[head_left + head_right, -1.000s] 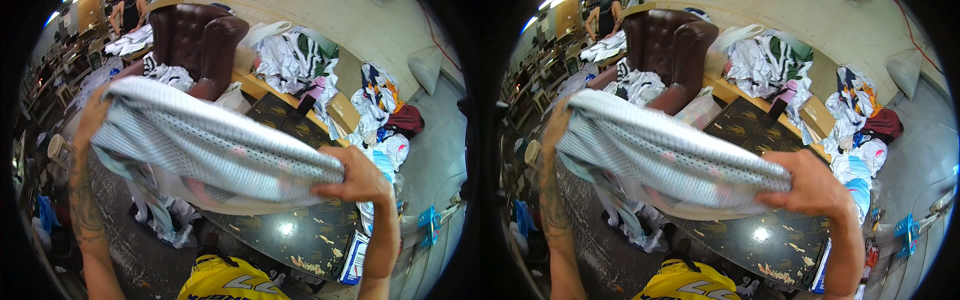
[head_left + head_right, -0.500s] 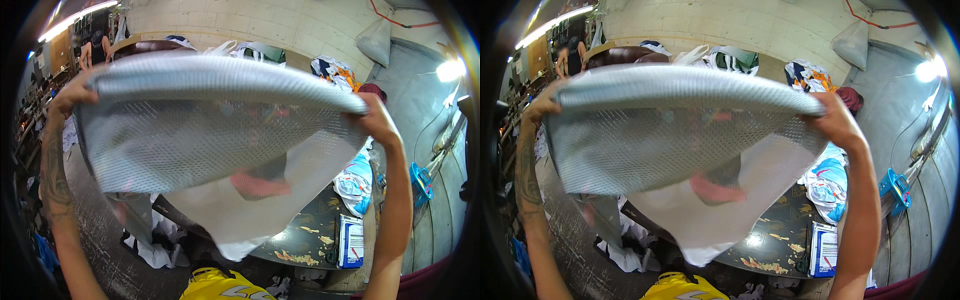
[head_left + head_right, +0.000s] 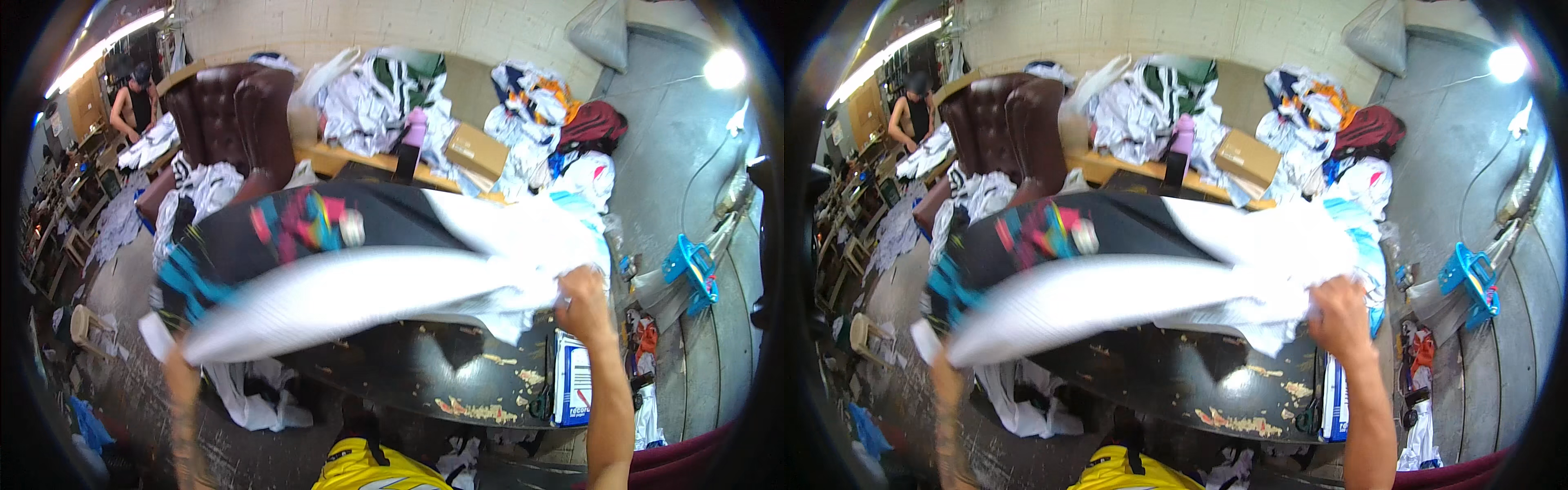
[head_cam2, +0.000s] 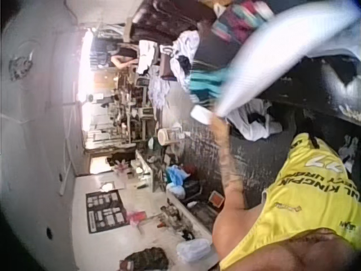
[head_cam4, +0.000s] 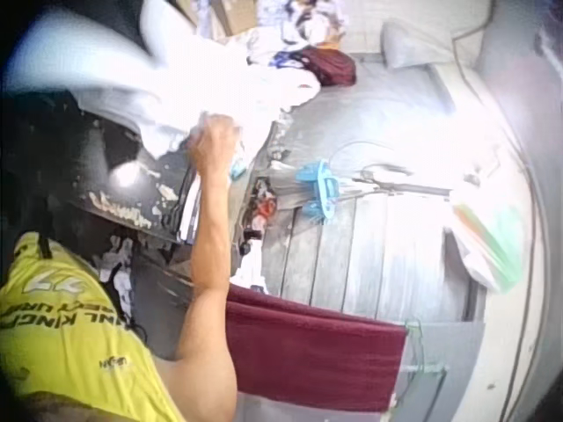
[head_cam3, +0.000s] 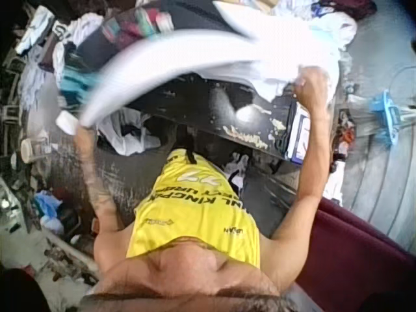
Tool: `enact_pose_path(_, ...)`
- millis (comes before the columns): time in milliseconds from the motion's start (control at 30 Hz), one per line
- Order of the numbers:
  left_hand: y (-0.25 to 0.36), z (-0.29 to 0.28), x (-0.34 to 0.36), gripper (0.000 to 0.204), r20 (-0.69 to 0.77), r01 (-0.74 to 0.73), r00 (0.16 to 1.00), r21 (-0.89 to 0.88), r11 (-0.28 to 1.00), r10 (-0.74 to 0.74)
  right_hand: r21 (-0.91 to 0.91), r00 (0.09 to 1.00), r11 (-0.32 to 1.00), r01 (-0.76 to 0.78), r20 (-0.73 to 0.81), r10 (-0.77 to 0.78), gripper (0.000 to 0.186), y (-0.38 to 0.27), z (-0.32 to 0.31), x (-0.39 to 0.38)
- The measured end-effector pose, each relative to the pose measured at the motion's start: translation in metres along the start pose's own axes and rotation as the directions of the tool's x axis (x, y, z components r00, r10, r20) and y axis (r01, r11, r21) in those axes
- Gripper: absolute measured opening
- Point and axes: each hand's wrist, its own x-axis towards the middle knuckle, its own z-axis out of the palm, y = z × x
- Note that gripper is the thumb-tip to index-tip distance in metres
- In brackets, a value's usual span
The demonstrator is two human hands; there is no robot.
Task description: The person cuts a large white mesh fabric using shears on a cluttered table. They repeatedly align the fabric, cut along edges, and trim pieces, occasionally flipping the fabric over. The workspace contains piles of fabric and boxes.
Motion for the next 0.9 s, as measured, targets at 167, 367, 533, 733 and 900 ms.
enact_pose_path(167,-0.008,0.132,-0.146,0.109,0.858,0.192,0.419,0.236,0.953,-0.297,0.242,0.775,0.923,-0.299,0.626,0.087,0.060,-0.046,0.133,-0.121)
enact_pose_path(367,0.154,0.217,0.033,0.071,0.193,-0.350,0.922,0.046,0.935,0.336,0.571,0.877,0.744,-0.347,0.479,0.042,0.072,-0.148,0.218,-0.163)
enact_pose_path(533,0.123,0.238,0.131,0.073,0.145,0.371,0.903,0.215,0.904,-0.405,0.055,0.421,0.525,-0.849,0.671,0.611,0.068,-0.179,0.204,-0.212)
enact_pose_path(733,0.201,0.355,0.259,0.099,0.350,-0.341,0.898,0.174,0.924,0.266,0.563,0.758,0.742,-0.364,0.642,-0.115,0.067,-0.271,0.215,-0.171)
enact_pose_path(900,0.289,0.460,0.337,0.086,0.469,-0.407,0.856,0.348,0.845,0.219,0.298,0.650,0.859,-0.416,0.758,0.052,0.058,-0.216,0.246,-0.140)
